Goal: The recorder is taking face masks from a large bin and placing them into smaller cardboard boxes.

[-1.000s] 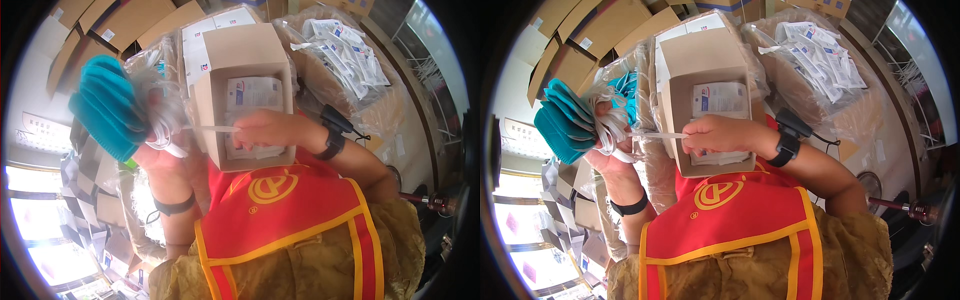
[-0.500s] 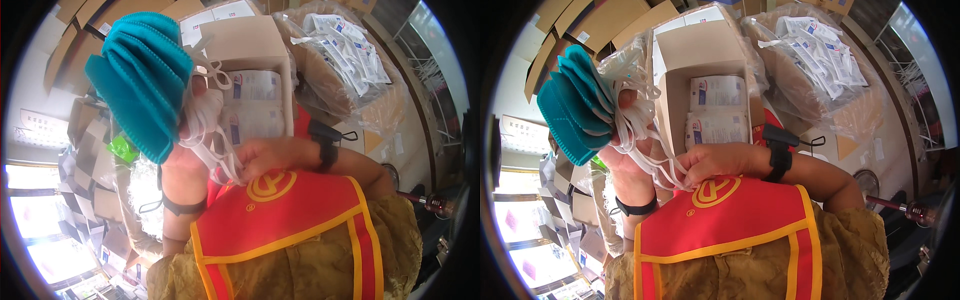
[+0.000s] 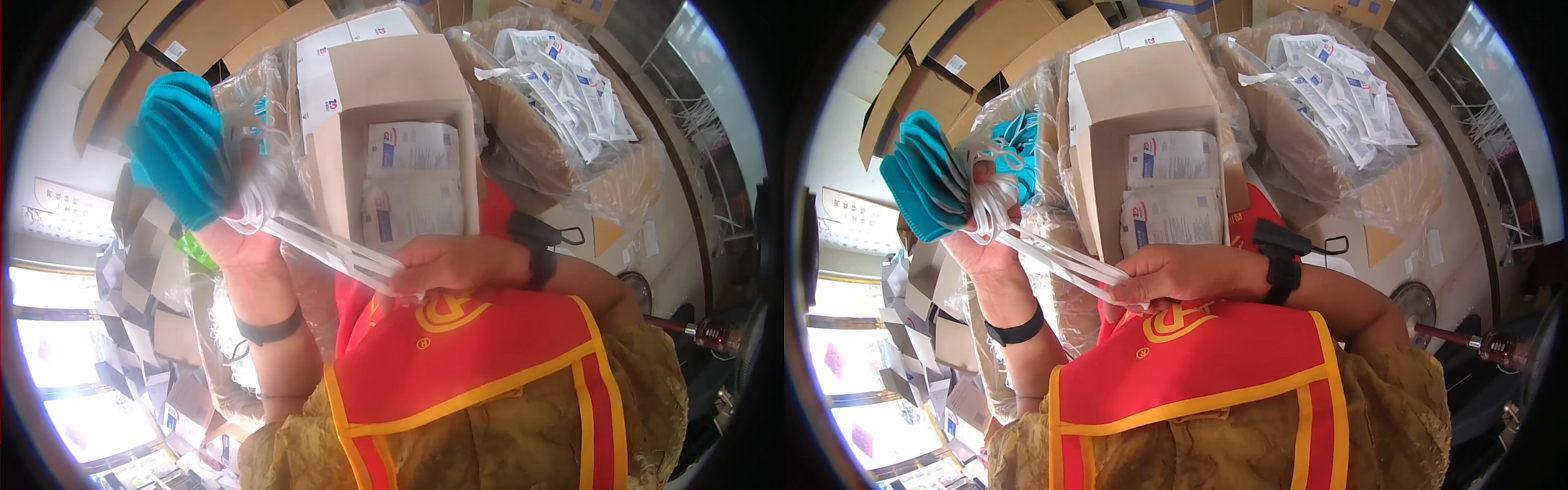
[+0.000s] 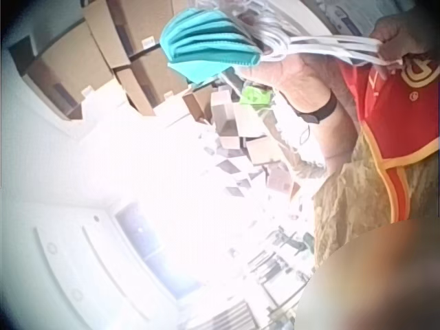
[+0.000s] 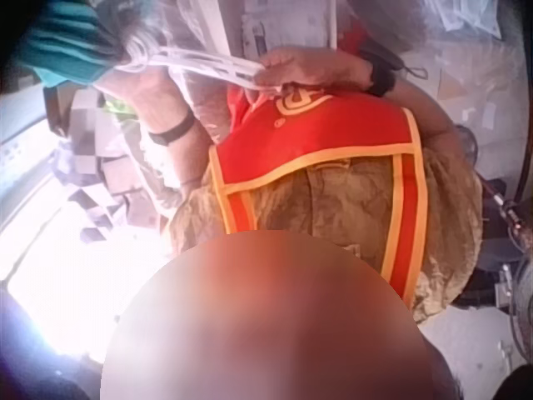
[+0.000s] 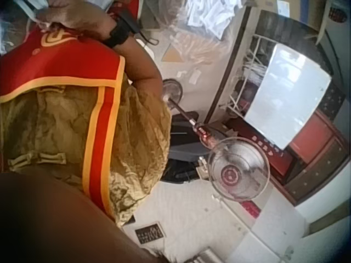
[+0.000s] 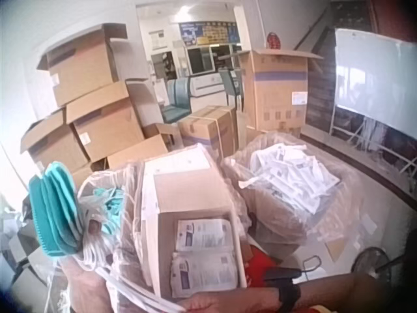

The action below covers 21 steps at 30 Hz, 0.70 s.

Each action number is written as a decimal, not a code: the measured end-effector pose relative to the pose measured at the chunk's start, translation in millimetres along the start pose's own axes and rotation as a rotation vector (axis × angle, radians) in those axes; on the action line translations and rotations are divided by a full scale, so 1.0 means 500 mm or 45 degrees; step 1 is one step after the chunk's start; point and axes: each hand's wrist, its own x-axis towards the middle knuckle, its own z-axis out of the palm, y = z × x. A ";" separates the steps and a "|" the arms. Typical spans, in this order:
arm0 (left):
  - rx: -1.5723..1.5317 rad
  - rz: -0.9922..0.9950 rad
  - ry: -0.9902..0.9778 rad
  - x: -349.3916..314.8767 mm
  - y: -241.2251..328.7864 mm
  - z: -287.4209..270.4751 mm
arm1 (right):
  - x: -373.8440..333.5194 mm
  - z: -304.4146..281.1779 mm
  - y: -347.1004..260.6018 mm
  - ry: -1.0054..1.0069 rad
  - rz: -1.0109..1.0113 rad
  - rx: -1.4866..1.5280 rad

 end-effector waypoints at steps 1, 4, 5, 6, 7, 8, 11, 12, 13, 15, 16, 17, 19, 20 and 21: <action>0.006 -0.025 -0.047 0.001 0.006 -0.009 | 0.000 0.004 -0.010 0.002 -0.001 0.001; -0.031 -0.059 -0.125 -0.008 0.008 -0.027 | 0.003 0.012 -0.027 0.031 0.021 -0.125; 0.094 -0.046 -0.236 0.003 0.015 -0.051 | 0.004 0.012 -0.029 0.071 0.081 -0.086; 0.219 -0.032 -0.346 0.008 0.021 -0.064 | 0.005 0.011 -0.030 0.111 0.141 -0.049; 0.305 0.042 -0.348 0.006 0.029 -0.063 | 0.005 0.003 -0.034 0.116 0.142 -0.056; 0.302 0.033 -0.354 0.002 0.036 -0.062 | -0.002 -0.016 -0.037 0.178 0.147 -0.119; 0.993 -0.078 -0.647 -0.036 0.092 -0.069 | -0.037 -0.051 -0.059 0.264 0.119 -0.305; 1.224 -0.112 -0.746 -0.048 0.111 -0.070 | -0.047 -0.056 -0.071 0.286 0.088 -0.425; 1.451 -0.150 -0.843 -0.054 0.124 -0.066 | -0.053 -0.055 -0.090 0.263 0.033 -0.599; 1.963 0.014 -1.353 -0.063 0.126 -0.039 | -0.063 -0.033 -0.139 0.225 0.062 -0.732; 2.212 0.241 -1.795 -0.070 0.113 -0.021 | -0.068 -0.022 -0.157 0.190 0.084 -0.864; 2.323 0.314 -1.895 -0.079 0.099 -0.026 | -0.077 -0.015 -0.169 0.202 0.083 -0.863; 2.464 0.242 -1.798 -0.097 0.102 -0.039 | -0.107 0.002 -0.173 0.066 0.362 -1.070; 2.454 0.306 -1.781 -0.088 0.110 -0.056 | -0.128 0.008 -0.152 0.111 0.196 -1.026; 2.445 0.304 -1.789 -0.080 0.119 -0.073 | -0.156 0.009 -0.149 0.147 0.246 -0.999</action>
